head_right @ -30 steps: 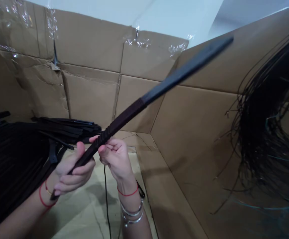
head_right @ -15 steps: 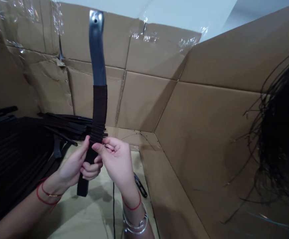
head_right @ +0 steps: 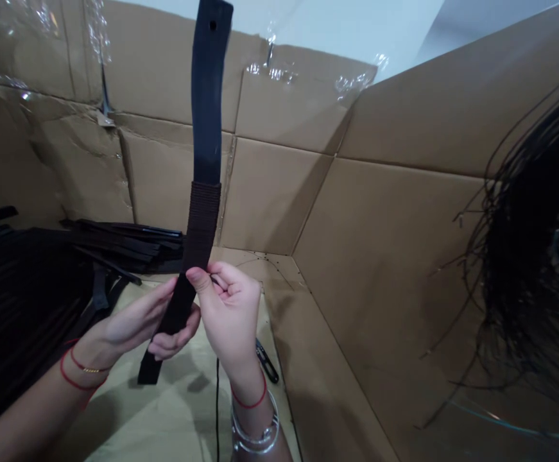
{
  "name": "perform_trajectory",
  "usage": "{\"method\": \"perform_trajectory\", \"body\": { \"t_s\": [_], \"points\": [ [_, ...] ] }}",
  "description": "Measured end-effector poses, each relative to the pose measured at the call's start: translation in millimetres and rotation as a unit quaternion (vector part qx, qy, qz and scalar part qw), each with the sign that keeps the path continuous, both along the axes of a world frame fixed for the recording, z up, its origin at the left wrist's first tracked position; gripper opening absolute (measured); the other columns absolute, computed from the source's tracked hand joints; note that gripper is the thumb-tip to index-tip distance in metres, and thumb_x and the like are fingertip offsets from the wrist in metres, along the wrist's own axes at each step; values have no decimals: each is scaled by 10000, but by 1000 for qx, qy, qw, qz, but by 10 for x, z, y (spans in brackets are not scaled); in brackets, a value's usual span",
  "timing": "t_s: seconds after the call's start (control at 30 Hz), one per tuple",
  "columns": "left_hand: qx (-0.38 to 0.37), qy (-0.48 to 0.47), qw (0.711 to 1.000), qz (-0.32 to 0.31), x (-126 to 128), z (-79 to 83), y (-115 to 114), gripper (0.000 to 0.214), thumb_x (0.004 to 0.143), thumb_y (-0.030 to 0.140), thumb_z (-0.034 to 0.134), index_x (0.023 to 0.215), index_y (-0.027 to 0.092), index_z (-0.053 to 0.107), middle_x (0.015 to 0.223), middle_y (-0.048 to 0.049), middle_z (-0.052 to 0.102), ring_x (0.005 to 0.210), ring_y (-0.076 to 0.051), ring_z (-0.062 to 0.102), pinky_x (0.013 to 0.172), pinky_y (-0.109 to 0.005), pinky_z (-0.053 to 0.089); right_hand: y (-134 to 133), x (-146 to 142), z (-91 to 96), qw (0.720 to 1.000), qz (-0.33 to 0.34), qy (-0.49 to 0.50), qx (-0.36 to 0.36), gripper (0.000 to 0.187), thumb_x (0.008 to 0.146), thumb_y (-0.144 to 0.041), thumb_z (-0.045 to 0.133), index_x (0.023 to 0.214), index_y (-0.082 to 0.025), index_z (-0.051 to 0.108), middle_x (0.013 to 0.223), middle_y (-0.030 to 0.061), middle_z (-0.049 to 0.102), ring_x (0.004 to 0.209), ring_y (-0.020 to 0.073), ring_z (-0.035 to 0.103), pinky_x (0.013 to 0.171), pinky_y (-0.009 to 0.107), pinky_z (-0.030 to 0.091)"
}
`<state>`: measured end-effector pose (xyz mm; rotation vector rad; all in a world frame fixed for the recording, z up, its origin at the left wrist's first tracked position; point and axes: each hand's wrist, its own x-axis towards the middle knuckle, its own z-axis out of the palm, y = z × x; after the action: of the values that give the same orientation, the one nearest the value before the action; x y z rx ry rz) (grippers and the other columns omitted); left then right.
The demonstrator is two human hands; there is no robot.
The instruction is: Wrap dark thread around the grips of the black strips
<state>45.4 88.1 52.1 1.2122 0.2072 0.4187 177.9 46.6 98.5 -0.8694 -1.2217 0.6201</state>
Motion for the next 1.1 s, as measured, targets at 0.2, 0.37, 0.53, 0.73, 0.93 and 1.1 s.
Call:
{"method": "perform_trajectory", "body": {
  "t_s": [0.2,0.37,0.53,0.73,0.93,1.1],
  "points": [
    [-30,-90,990,104,-83,155,-89,573,869,679,385,715,148,534,550,30,422,442,-69,324,454,-210,272,-13,-108,-20,990,115,-4,-78,185,766,-323,755,690,-168,690,430,-44,557,357,104,536,336,181,420],
    [-87,-128,976,153,-127,189,-91,473,846,600,536,781,133,558,650,34,384,482,-38,233,427,-167,122,-26,-166,-6,992,94,38,-74,80,698,-192,783,760,-174,736,585,3,710,522,161,677,504,250,594],
    [-96,-128,969,188,-214,212,-48,428,812,531,629,782,105,596,724,-13,485,522,-37,327,435,-150,197,-126,-198,19,996,68,34,-46,98,732,-129,746,799,-201,757,719,24,775,660,184,739,615,264,634],
    [-47,-105,960,255,-255,274,-70,284,808,363,663,736,92,617,633,-9,490,507,-53,392,424,-152,248,-286,-216,14,999,25,-33,7,97,783,-134,736,730,-214,748,662,16,760,542,160,705,487,213,585],
    [-41,-105,951,287,-237,292,-82,261,820,332,660,708,103,607,618,0,477,518,-60,402,421,-149,287,-311,-248,-3,998,53,-32,22,138,800,-102,714,745,-225,745,675,3,764,571,154,721,549,210,610],
    [-29,-101,941,320,-220,268,-71,231,840,323,637,725,123,609,627,17,456,515,-59,387,432,-158,297,-279,-280,-37,998,52,-36,22,112,796,-104,712,759,-203,750,689,24,774,590,162,736,519,182,596]
  ]
}}
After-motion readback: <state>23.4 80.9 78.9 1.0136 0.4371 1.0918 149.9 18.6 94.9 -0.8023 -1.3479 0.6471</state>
